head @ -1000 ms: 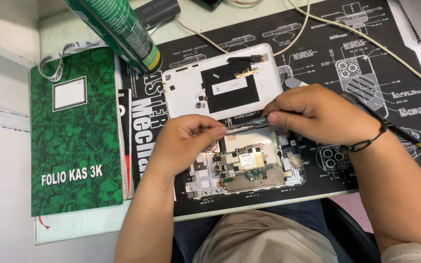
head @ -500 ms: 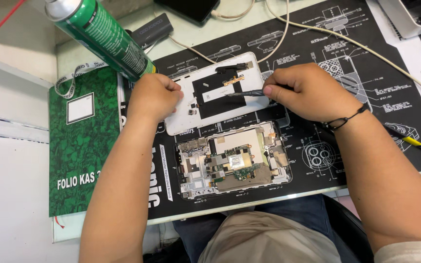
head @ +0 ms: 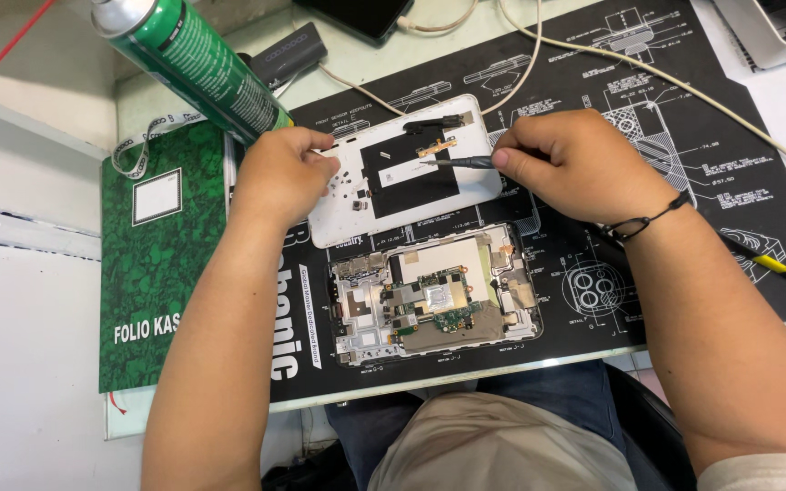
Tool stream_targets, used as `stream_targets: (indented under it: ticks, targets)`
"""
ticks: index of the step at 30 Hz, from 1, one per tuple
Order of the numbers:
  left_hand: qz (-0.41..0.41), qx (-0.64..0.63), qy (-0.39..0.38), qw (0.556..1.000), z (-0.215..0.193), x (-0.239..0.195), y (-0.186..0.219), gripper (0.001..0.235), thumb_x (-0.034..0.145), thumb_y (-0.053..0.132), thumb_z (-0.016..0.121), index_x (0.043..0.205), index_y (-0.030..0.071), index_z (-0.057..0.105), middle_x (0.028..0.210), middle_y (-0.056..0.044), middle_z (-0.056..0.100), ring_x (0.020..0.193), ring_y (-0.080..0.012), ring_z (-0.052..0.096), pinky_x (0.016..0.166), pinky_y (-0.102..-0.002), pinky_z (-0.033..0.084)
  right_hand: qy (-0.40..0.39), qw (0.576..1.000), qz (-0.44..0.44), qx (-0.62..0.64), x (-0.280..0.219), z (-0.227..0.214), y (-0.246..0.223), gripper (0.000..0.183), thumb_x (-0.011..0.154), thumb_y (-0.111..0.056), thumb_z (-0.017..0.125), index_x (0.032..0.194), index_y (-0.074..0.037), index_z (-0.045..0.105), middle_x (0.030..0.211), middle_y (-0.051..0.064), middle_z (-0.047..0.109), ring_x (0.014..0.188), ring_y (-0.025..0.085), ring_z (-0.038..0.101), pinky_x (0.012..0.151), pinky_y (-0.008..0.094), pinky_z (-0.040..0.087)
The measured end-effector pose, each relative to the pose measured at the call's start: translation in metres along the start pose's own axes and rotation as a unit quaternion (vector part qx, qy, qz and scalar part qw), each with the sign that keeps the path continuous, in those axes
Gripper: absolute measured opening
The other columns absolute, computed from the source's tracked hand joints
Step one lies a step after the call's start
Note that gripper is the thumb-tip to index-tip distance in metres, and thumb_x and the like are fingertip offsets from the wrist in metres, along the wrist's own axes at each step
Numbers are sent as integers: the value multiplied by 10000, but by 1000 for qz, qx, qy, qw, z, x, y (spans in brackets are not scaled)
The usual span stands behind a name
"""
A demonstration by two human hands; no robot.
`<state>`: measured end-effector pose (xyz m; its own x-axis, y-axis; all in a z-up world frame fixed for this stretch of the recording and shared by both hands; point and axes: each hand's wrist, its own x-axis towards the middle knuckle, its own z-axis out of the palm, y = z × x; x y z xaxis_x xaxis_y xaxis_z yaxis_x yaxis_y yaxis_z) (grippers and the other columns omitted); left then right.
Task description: The person handles a disassembled smartphone, removing and reattaching ribbon cables and connectors on the motherboard. They use tweezers to manipulate small components and place the motherboard back into the phone chassis.
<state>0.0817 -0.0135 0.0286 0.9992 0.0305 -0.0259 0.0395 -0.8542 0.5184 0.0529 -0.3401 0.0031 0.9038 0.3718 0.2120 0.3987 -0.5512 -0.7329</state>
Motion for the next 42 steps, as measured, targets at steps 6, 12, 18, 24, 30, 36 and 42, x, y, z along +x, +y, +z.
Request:
stream_targets:
  ticks: [6,12,18,24,30,36,42]
  targets:
    - [-20,-349,-1,937,4,-29,-17,363,1040,184,548,1376,60,607,926,-58,747,731,-97,689,649,-250,590,16,1000,10,4,-2,-1,-8,190,954,-218,709,1025,-51,763,838,98,756,724,195,715,656,326,546]
    - [2,-436,-16,900,19,-64,-37,426,1054,190,559,1457,52,580,843,-125,751,669,-113,642,634,-244,533,22,1000,11,12,-8,1,-16,164,935,-186,732,1005,-38,742,849,93,760,731,174,723,647,311,550]
    - [34,-422,-47,905,33,-77,-42,469,1019,191,645,1465,55,596,949,-74,779,759,-57,610,714,-213,514,12,999,-7,41,-12,2,-23,173,927,-131,739,1057,-18,722,880,89,755,776,131,715,680,285,554]
    - [54,-303,-94,947,35,-92,-22,479,785,206,864,1229,73,746,950,-40,790,710,-55,535,652,-222,494,26,998,-48,-36,-23,-15,-39,209,888,-118,798,1084,-54,762,911,72,754,772,152,702,681,285,530]
    - [230,-175,-55,956,34,-97,-2,377,786,268,871,1113,106,777,963,-82,782,900,-229,709,849,-352,547,-5,982,-43,-185,-59,-37,-69,154,824,-109,807,968,-69,770,825,61,727,715,192,679,631,307,521]
    - [192,-137,-84,968,35,-101,0,420,791,294,827,1168,125,750,1067,-75,768,1024,-291,652,902,-402,515,-69,951,-89,-287,-62,-51,-68,135,771,-132,826,863,-63,754,713,71,711,608,179,681,631,320,530]
    - [222,-140,-63,963,36,-102,-1,417,794,266,817,1173,109,740,1100,-82,758,1029,-300,657,917,-408,513,-76,921,-88,-371,-51,-45,-81,159,730,-166,869,813,-74,770,627,51,714,561,221,674,689,398,519]
